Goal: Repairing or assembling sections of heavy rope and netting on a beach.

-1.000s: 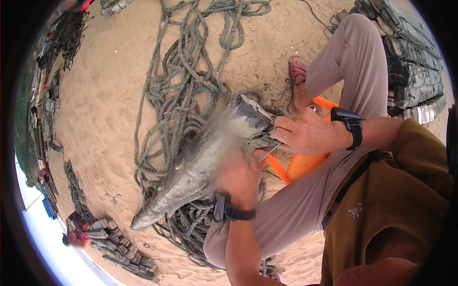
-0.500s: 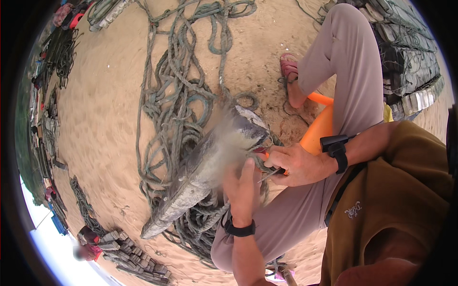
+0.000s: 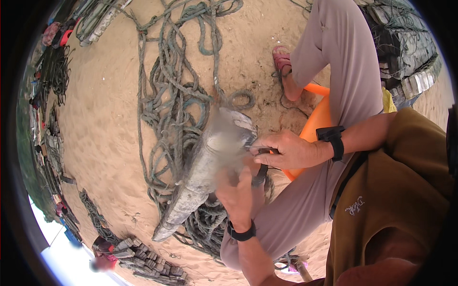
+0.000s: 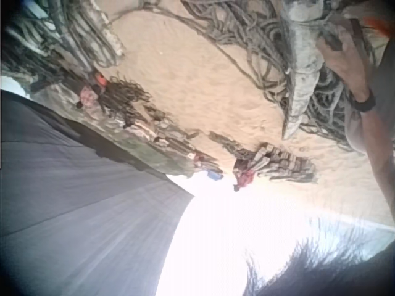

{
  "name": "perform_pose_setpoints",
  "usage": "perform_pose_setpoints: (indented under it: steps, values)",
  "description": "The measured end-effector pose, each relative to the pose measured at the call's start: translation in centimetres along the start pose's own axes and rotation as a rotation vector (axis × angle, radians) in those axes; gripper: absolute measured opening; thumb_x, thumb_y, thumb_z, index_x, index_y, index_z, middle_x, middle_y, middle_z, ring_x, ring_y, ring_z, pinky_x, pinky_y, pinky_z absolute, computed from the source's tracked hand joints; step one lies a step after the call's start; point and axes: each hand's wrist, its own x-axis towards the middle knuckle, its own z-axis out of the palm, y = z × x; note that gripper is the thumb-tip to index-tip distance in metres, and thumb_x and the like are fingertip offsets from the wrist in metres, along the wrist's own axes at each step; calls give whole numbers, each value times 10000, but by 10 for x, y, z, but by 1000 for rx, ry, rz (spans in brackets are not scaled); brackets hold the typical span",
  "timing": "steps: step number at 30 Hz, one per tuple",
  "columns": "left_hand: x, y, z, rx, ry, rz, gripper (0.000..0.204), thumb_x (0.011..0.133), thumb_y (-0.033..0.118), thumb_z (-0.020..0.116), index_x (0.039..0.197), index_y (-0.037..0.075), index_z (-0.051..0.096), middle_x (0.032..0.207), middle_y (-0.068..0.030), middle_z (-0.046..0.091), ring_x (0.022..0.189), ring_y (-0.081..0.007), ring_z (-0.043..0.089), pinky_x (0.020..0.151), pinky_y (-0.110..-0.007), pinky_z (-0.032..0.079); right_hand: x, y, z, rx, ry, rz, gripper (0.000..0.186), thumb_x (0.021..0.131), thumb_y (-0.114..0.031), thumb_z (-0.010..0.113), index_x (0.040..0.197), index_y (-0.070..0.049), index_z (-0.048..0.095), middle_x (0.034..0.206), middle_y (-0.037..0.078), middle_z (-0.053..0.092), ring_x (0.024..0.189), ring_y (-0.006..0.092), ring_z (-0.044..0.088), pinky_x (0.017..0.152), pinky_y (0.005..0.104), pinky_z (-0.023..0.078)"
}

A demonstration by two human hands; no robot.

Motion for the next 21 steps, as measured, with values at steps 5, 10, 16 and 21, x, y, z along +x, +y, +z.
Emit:
perform_pose_setpoints:
  steps: [5,10,16,21]
  values:
    - [4,-15,-8,86,-7,203,373,833,125,670,1074,-118,521,847,-99,599,742,-121,532,651,-274,455,9,-11,4,-319,-151,178,291,840,-275,670,925,4,665,690,120,656,599,232,642,562,369,488]
    - [2,-8,-14,229,2,268,353,830,146,680,1049,-104,559,798,-144,626,707,-158,572,622,-310,469,14,-3,-7,117,-145,256,273,840,-265,671,807,6,655,590,91,593,528,179,574,518,333,445]
    - [-7,0,-15,576,268,559,369,835,237,656,998,-90,609,815,-253,631,722,-377,638,598,-431,501,18,-15,-9,45,-161,118,308,841,-268,668,698,-2,607,544,82,531,476,177,521,466,342,381]
    - [-15,0,-15,809,517,601,347,943,241,501,1138,-46,504,931,-245,583,720,-432,599,583,-483,473,25,-47,-5,-139,-85,-222,322,820,-271,662,637,-21,571,540,101,524,481,261,525,461,379,369]
